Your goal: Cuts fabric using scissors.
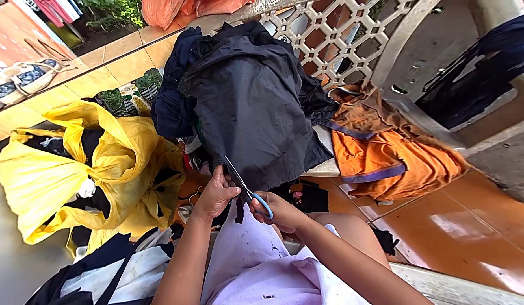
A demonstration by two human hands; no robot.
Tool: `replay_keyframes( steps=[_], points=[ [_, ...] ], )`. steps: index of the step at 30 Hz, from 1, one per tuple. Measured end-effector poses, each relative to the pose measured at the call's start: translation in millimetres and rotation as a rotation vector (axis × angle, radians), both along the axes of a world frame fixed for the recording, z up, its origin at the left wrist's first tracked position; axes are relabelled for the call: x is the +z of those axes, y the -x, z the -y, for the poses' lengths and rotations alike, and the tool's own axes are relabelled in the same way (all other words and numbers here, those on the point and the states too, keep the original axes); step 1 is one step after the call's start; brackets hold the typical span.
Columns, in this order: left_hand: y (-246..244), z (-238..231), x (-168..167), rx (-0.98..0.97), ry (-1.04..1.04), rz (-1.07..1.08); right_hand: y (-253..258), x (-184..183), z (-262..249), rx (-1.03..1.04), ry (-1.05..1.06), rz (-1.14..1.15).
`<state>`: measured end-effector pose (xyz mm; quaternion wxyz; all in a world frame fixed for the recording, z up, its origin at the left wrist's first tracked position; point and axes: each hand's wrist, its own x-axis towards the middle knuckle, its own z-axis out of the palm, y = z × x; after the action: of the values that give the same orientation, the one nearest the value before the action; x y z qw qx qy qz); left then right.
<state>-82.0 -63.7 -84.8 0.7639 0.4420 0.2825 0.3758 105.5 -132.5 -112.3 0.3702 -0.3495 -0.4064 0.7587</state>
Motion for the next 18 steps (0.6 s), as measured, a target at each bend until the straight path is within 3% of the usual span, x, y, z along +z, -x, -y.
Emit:
replay_keyframes(
  steps=[8,11,14,18],
  points=[
    [5.2,-0.4,1.9,-0.004,-0.069,-0.075,-3.5,0.3,-3.3,0.001,-0.063,0.025],
    [6.8,-2.2,3.0,0.186,-0.139,-0.177,-4.3,0.1,-2.5,0.007,-0.072,0.045],
    [-1.6,-5.3,10.0,0.433,-0.070,-0.143,-4.3,-0.9,-2.0,0.017,-0.073,0.072],
    [-1.9,-8.6,11.6,0.479,-0.074,-0.070,-6.7,-3.7,-2.7,0.020,-0.078,0.071]
  ],
)
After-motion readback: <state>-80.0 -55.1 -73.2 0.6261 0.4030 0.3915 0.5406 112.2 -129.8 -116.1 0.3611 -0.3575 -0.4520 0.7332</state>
